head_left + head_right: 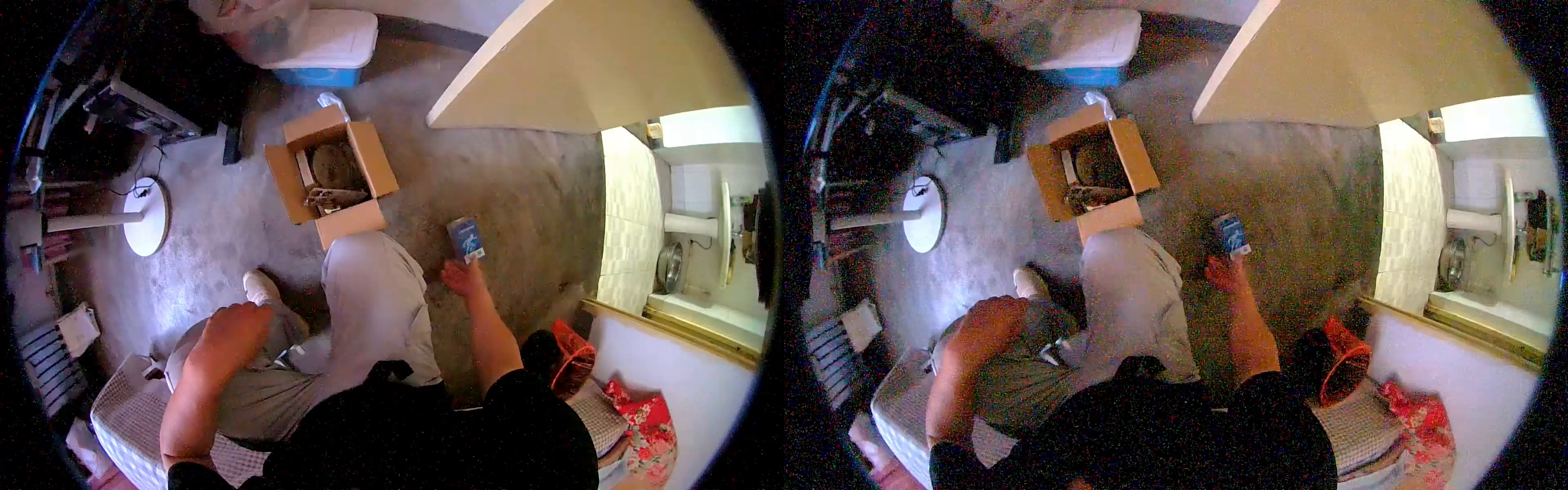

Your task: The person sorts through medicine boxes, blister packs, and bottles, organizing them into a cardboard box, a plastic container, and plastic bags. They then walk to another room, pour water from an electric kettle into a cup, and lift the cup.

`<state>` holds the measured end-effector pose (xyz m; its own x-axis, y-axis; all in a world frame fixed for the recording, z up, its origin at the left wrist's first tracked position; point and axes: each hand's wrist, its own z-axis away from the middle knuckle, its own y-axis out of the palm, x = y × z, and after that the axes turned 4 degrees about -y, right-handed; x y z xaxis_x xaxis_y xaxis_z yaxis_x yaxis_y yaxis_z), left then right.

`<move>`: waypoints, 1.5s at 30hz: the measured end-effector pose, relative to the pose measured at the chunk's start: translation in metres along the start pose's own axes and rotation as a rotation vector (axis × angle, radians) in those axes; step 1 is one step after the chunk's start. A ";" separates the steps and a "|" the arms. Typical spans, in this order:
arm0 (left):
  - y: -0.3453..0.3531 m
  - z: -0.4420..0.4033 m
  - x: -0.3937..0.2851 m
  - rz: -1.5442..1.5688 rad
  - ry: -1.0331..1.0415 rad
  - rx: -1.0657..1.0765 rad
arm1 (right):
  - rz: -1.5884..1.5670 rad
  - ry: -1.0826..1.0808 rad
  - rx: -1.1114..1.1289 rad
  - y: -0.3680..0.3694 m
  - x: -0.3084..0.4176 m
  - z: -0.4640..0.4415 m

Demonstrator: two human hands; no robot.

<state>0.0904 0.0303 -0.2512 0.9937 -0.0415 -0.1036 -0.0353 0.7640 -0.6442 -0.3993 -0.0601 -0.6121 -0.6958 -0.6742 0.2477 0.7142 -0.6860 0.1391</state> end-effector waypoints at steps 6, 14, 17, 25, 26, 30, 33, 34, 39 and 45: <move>-0.007 0.017 0.002 -0.001 -0.024 -0.184 | 0.765 -0.026 0.484 0.030 -0.036 0.005; -0.018 0.035 0.003 0.147 0.018 -0.284 | 1.030 -0.712 0.375 0.188 -0.048 0.072; -0.022 0.038 0.008 0.043 0.017 -0.325 | 1.088 -0.795 0.412 0.238 -0.047 0.079; -0.047 0.039 0.022 0.083 0.086 -0.237 | 1.832 -0.846 0.306 0.298 -0.064 0.065; -0.052 0.041 0.023 0.076 0.106 -0.237 | 1.862 -0.815 0.283 0.301 -0.066 0.059; -0.043 0.033 0.029 -0.062 0.211 -0.314 | 1.900 -0.877 0.290 0.307 -0.062 0.040; -0.037 0.039 0.025 -0.109 0.285 -0.273 | 1.945 -1.095 0.352 0.304 -0.066 0.026; -0.032 0.042 0.021 -0.075 0.318 -0.251 | 1.949 -1.132 0.374 0.306 -0.068 0.029; -0.029 0.065 0.027 0.023 0.420 -0.292 | 1.984 -1.152 0.472 0.329 -0.091 0.050; -0.023 0.062 0.034 0.054 0.248 -0.385 | 2.154 -0.371 0.575 0.375 -0.100 0.056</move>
<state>0.1319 0.0508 -0.1933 0.9356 -0.1974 -0.2928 -0.1695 0.4764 -0.8628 -0.0574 -0.2349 -0.5308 0.8853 0.0428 0.4630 0.1321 0.9316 -0.3387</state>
